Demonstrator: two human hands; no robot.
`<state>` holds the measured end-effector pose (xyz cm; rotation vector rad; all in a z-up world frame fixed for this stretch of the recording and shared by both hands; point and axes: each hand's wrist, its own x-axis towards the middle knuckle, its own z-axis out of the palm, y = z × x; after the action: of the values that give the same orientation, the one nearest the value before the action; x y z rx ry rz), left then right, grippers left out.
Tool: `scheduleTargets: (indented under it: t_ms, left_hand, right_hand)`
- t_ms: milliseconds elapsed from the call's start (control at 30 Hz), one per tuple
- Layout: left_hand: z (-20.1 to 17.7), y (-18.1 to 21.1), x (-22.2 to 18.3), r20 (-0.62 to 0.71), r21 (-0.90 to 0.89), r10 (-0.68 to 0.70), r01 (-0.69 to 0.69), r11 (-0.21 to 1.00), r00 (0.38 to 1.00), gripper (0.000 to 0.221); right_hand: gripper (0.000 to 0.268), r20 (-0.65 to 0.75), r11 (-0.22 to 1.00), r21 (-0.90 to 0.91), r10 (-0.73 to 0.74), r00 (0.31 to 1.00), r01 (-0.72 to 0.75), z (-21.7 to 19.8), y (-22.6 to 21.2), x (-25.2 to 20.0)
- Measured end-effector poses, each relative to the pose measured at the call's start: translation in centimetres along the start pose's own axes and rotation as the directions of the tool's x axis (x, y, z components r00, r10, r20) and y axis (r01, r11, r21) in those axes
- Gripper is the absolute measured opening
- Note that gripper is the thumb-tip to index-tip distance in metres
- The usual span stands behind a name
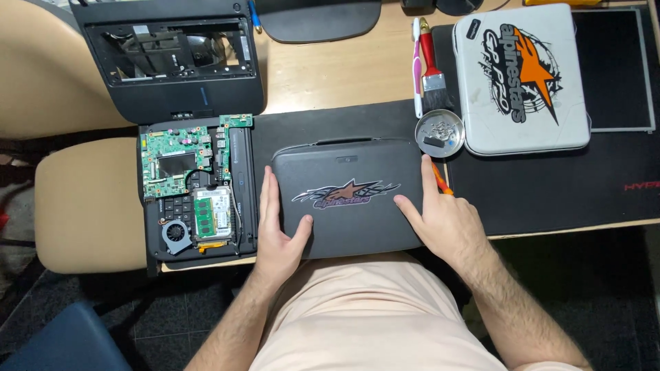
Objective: Disassembling a small laptop by removing screws from the chassis and prying off the back panel.
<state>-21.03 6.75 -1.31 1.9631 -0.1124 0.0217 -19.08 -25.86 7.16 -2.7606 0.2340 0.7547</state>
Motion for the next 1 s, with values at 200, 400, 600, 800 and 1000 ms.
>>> scheduleTargets:
  t_ms: [200,400,600,800,1000]
  left_hand:
    - [-0.3,0.8,-0.4,0.104,0.154,0.019,-0.035,0.987,0.994,0.088]
    - [-4.1,4.7,-0.6,0.401,0.382,0.060,-0.226,0.896,0.914,0.097]
    - [-7.2,2.6,0.1,0.581,0.648,0.154,-0.568,0.507,0.800,0.118]
    - [-8.8,0.1,2.5,0.658,0.569,0.378,-0.759,0.317,0.652,0.112]
    - [-8.1,-1.5,2.5,0.664,0.524,0.579,-0.847,0.093,0.474,0.095]
  right_hand:
    - [0.107,-0.062,0.970,0.177,-0.160,0.985,0.168,0.0,1.2,-2.3]
    - [0.133,-0.096,0.930,0.272,-0.230,0.968,0.248,3.9,6.4,-3.3]
    - [0.107,-0.250,0.890,0.359,-0.200,0.947,0.283,8.5,8.7,-2.2]
    - [0.106,-0.289,0.805,0.511,-0.169,0.942,0.301,10.4,9.6,-2.0]
    - [0.102,-0.296,0.731,0.606,-0.159,0.942,0.314,10.2,9.8,-1.6]
